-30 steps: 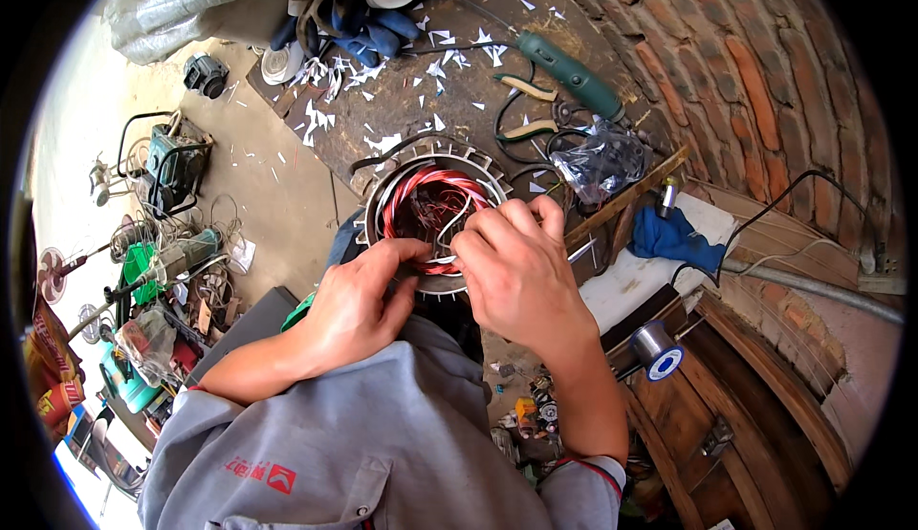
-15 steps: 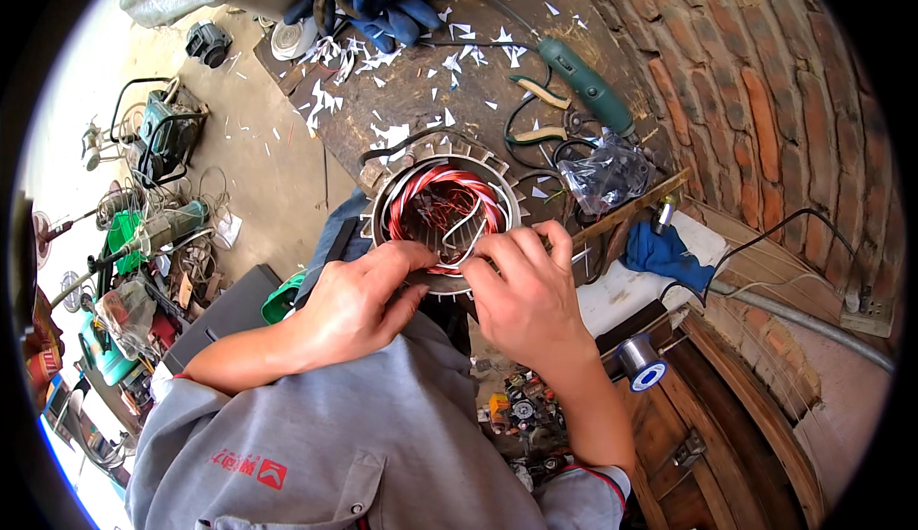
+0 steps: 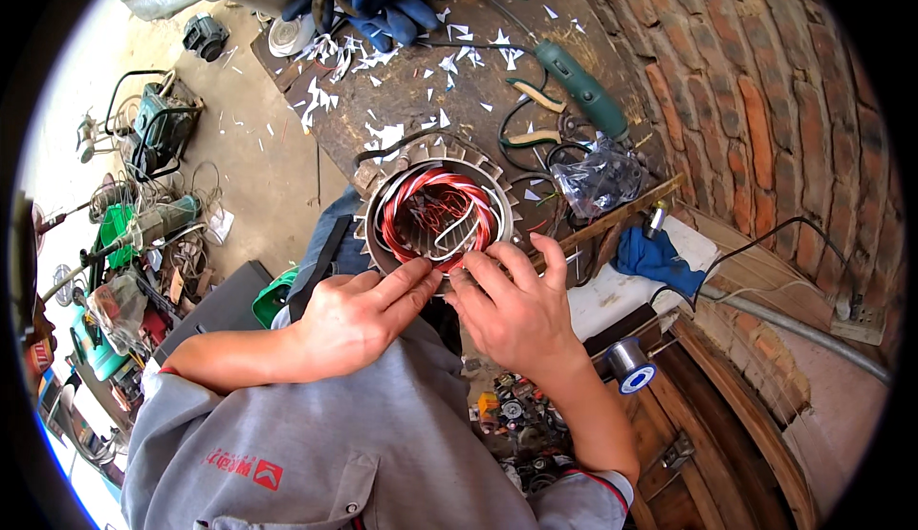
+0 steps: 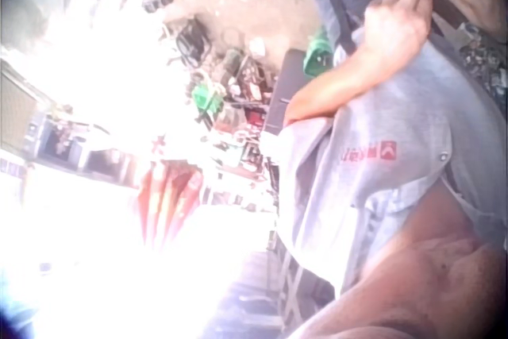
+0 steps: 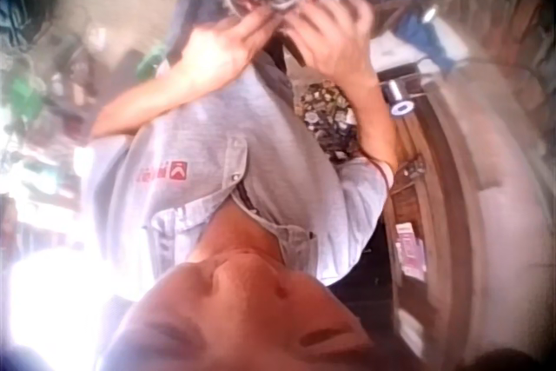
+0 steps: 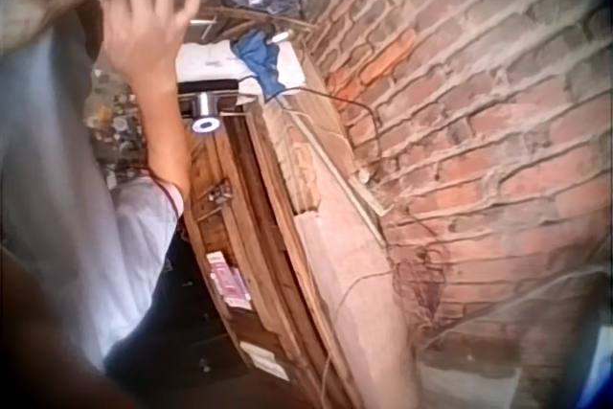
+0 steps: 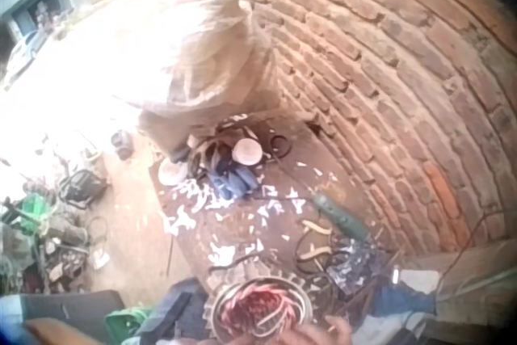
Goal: The person uses long metal tweezers to adjust and arrange red and white wires inside a circular motor stator. They carefully manipulate the wire ends within the stator slots, occasionally using their fingers to hold the assembly steady.
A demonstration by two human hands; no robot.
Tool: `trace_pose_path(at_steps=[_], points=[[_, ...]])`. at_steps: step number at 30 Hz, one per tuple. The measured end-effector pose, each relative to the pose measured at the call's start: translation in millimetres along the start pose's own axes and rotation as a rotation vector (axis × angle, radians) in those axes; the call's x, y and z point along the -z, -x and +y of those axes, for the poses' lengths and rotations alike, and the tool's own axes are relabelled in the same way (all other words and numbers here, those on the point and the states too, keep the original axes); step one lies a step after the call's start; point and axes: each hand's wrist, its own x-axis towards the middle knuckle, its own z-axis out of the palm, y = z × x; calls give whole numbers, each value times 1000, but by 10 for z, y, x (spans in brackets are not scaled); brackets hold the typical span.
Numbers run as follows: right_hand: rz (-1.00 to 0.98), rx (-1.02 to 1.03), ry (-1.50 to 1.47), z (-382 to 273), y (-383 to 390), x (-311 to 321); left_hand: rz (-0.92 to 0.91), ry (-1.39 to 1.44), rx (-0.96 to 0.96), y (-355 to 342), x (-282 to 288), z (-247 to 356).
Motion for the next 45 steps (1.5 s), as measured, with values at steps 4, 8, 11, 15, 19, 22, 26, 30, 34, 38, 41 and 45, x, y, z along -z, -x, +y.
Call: trace_pose_path(at_steps=[4,8,11,15,19,22,26,30,34,38,41,45], points=[[3,4,-90,138,-63,85,-5,29,35,12,-8,6],[25,14,-60,200,-227,51,-9,106,108,7,-1,35],[-60,46,-62,216,-297,48,-62,171,159,6,38,40],[-133,110,-59,325,-329,69,-25,221,158,9,-9,29],[-219,155,-68,380,-313,121,-33,333,187,1,-41,5],[-230,179,-103,376,-310,132,-53,384,211,4,-30,-5],[-234,180,-104,339,-342,134,-56,422,200,-7,-24,-13],[-219,166,-70,293,-344,121,-60,430,189,-7,-53,-22],[-156,156,-45,216,-297,61,-72,464,170,-37,-29,-61],[-148,126,-87,289,-264,95,-63,497,156,-18,-76,-88],[-189,95,-164,343,-294,111,-64,486,154,-7,-91,-89],[-221,114,-150,344,-337,144,-26,471,103,0,-135,-117]])
